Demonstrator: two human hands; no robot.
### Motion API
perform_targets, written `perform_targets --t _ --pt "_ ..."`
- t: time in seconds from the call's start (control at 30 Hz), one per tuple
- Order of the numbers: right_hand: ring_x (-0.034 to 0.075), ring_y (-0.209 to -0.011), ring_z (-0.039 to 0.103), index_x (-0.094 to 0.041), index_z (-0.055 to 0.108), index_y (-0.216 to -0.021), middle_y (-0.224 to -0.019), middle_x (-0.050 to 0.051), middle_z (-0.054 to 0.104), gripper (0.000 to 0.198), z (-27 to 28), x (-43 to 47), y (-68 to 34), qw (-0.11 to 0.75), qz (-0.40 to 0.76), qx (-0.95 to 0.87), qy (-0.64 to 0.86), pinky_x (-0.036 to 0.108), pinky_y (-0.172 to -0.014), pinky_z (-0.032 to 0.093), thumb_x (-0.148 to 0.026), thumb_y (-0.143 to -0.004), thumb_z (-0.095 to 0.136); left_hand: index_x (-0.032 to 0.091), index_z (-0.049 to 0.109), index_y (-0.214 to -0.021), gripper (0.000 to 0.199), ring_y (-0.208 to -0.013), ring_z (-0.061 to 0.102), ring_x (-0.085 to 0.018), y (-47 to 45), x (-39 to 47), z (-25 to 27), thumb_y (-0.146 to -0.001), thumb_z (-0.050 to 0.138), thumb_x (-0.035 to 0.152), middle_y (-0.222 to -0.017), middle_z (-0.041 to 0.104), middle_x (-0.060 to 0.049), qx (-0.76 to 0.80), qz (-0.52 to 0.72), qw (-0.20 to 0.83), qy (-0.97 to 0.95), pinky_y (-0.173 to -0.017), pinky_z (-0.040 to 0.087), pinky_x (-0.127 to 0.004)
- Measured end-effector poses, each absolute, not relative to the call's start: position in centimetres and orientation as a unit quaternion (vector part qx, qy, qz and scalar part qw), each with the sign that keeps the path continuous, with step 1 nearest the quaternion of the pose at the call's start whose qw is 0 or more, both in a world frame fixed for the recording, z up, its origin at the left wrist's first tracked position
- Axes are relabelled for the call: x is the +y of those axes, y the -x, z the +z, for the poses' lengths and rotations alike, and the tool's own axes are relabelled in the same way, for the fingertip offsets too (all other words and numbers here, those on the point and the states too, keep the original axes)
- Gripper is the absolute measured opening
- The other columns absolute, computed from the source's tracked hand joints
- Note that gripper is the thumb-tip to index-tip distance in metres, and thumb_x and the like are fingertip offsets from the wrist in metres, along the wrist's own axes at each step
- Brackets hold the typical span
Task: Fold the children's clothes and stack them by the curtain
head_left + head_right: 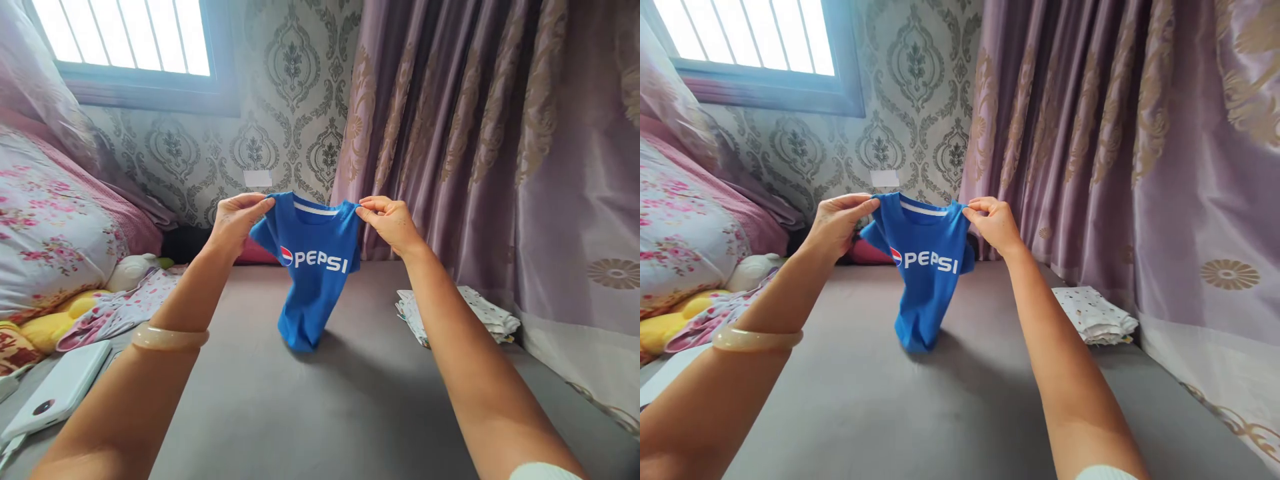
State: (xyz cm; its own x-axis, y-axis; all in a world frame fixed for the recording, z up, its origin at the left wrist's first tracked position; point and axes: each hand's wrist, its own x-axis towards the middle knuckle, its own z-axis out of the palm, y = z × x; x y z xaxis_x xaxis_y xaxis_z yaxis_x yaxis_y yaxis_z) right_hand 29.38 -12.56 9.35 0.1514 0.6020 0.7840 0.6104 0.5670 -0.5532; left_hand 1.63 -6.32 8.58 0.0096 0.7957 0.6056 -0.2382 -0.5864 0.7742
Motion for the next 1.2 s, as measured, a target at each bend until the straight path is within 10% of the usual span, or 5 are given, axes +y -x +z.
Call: perform_targets --t 0.27,0.63,1.2 --pt "0.020 -0.079 0.064 -0.018 0.068 -0.089 -0.083 0.004 0.070 0.021 7.7 -11.5 -29.4 0.572 -0.115 -0.612 0.535 0.035 -0.078 0.048 -0.035 -0.088 0.054 0.017 0.070 -0.084 0.026 -0.058 0.055 -0.011 -1.6 -4.2 6.8 -0.070 0.073 0.039 -0.068 0.063 0.001 0.310 0.686 0.316 -0.577 -0.053 0.044 -0.023" --pt "0.023 -0.101 0.059 -0.021 0.056 -0.106 -0.103 0.008 0.062 0.032 5.7 -12.1 -27.2 0.540 -0.304 -0.559 0.551 0.037 -0.086 0.047 -0.036 -0.101 0.028 0.018 0.064 -0.093 0.019 -0.080 0.055 -0.013 -1.9 -5.4 5.8 -0.089 0.052 0.032 -0.084 0.063 -0.001 0.356 0.698 0.030 -0.620 -0.072 0.045 -0.024" --pt "0.017 -0.090 0.063 -0.020 0.061 -0.104 -0.095 0.005 0.066 0.032 6.2 -18.7 -26.7 0.466 -0.421 -0.606 0.488 0.029 -0.077 0.050 -0.035 -0.101 0.033 0.021 0.072 -0.092 0.015 -0.072 0.055 -0.012 2.8 -12.6 6.0 -0.088 0.061 0.031 -0.075 0.058 0.001 0.336 0.666 -0.131 -0.653 -0.071 0.047 -0.029"
